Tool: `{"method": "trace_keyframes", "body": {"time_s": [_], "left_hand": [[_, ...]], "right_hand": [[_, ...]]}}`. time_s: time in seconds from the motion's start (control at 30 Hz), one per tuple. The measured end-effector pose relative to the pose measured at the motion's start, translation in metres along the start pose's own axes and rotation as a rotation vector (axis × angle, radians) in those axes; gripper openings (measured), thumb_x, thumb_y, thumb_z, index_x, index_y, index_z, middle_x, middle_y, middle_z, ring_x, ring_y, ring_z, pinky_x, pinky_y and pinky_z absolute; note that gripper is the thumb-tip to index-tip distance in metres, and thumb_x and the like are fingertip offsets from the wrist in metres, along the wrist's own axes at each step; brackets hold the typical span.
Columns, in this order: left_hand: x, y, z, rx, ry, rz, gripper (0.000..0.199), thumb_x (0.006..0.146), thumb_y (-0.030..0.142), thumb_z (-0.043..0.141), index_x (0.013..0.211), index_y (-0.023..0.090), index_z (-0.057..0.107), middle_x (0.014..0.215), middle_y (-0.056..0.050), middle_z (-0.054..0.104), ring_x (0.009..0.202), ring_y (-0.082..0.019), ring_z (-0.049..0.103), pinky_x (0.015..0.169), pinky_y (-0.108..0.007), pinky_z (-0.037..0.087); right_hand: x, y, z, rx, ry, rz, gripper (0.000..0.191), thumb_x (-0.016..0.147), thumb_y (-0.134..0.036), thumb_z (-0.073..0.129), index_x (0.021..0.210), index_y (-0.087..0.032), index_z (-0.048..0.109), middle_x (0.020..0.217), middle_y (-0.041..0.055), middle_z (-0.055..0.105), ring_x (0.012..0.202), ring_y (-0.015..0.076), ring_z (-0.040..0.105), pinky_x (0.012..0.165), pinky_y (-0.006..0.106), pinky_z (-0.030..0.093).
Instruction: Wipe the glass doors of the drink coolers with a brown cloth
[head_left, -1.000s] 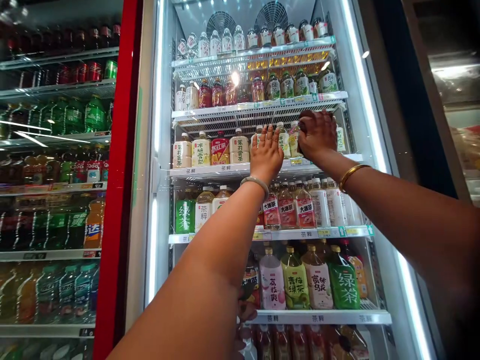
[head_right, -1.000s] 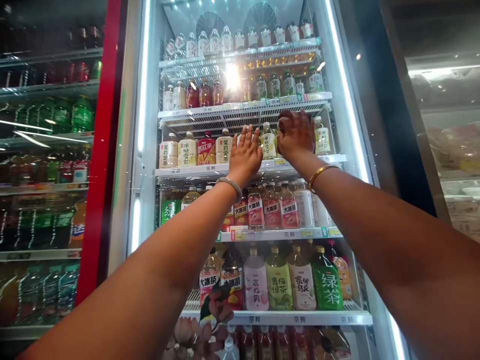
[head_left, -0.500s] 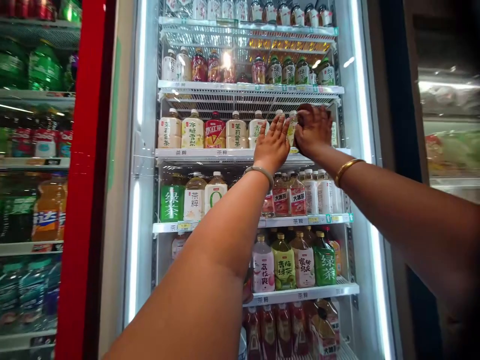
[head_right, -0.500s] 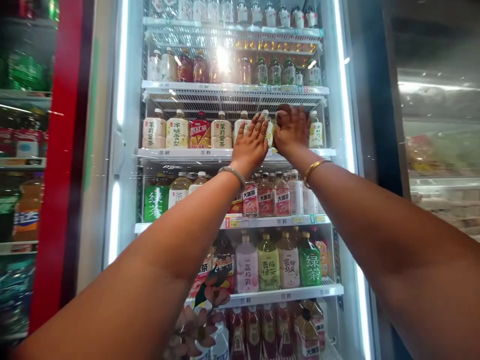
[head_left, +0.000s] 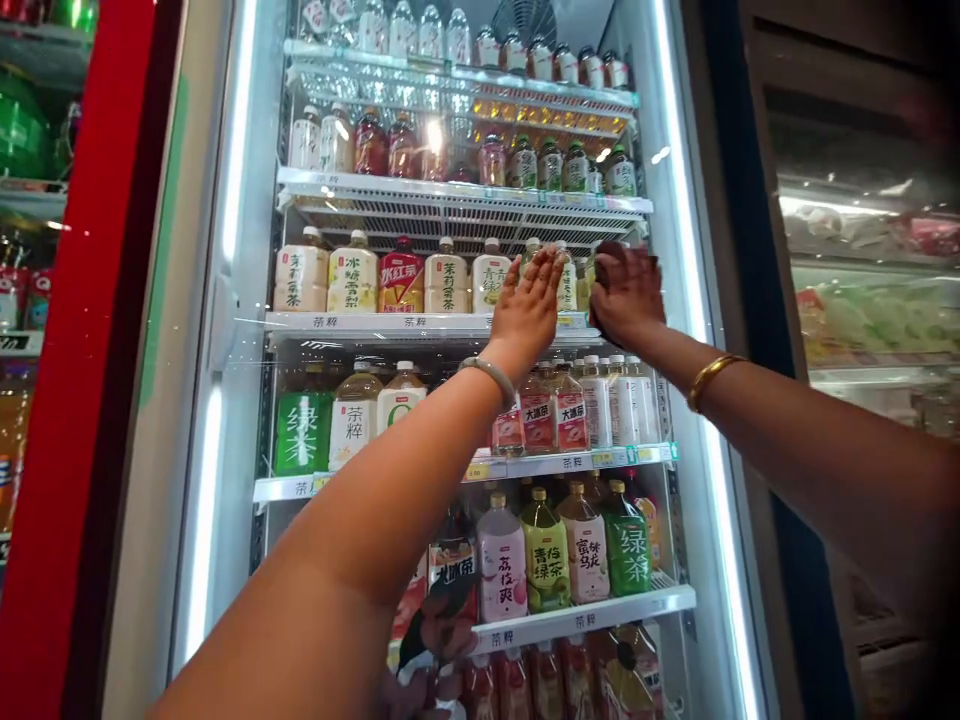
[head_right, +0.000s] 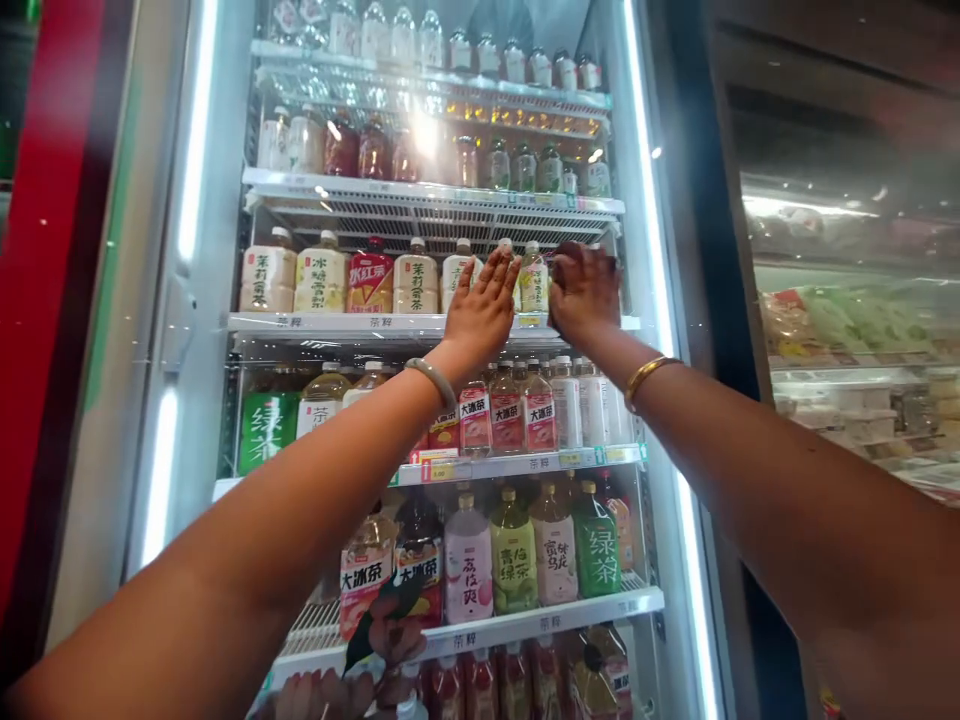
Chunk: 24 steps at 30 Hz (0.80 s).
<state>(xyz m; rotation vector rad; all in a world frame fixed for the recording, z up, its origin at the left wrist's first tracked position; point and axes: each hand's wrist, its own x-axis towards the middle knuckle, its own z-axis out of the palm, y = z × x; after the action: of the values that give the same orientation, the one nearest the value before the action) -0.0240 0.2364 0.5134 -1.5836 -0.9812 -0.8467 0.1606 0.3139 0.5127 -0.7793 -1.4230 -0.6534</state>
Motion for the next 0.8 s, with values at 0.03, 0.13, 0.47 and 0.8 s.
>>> {"method": "trace_keyframes", "body": {"time_s": [0.03,0.13,0.47,0.8], "left_hand": [[0.001,0.007,0.001,0.013,-0.016,0.019,0.068,0.098,0.014,0.025,0.166,0.01,0.026,0.177,-0.008,0.021,0.165,-0.019,0.012,0.136,-0.044,-0.002],[0.004,0.038,0.007,0.038,-0.021,0.101,0.067,0.1,0.014,0.022,0.166,0.008,0.026,0.176,-0.01,0.023,0.165,-0.02,0.012,0.136,-0.044,0.0],[0.008,0.07,0.055,0.203,-0.046,0.175,0.066,0.104,0.034,0.026,0.168,0.018,0.02,0.177,-0.006,0.022,0.165,-0.021,0.008,0.134,-0.042,-0.003],[-0.006,0.069,0.015,0.332,-0.19,0.23,0.069,0.105,0.035,0.026,0.17,0.027,0.005,0.178,0.002,0.01,0.164,-0.023,0.011,0.135,-0.046,0.01]], "right_hand": [[-0.007,0.0,0.0,-0.001,-0.009,-0.086,0.052,0.098,-0.042,0.05,0.148,-0.027,0.053,0.171,0.0075,0.033,0.163,0.0351,0.018,0.131,0.068,0.016],[-0.04,0.024,-0.01,-0.003,-0.051,-0.375,0.048,0.1,-0.042,0.049,0.146,-0.028,0.056,0.169,0.0057,0.038,0.162,0.0299,0.022,0.133,0.061,0.019],[-0.055,0.089,-0.022,0.089,0.057,-0.375,0.049,0.101,-0.043,0.048,0.148,-0.029,0.056,0.167,0.0031,0.042,0.161,0.0356,0.024,0.132,0.061,0.022],[-0.113,0.028,-0.024,0.099,0.147,-0.147,0.062,0.087,-0.055,0.055,0.148,-0.049,0.056,0.153,-0.0166,0.053,0.159,0.0301,0.03,0.128,0.064,0.034]]}}
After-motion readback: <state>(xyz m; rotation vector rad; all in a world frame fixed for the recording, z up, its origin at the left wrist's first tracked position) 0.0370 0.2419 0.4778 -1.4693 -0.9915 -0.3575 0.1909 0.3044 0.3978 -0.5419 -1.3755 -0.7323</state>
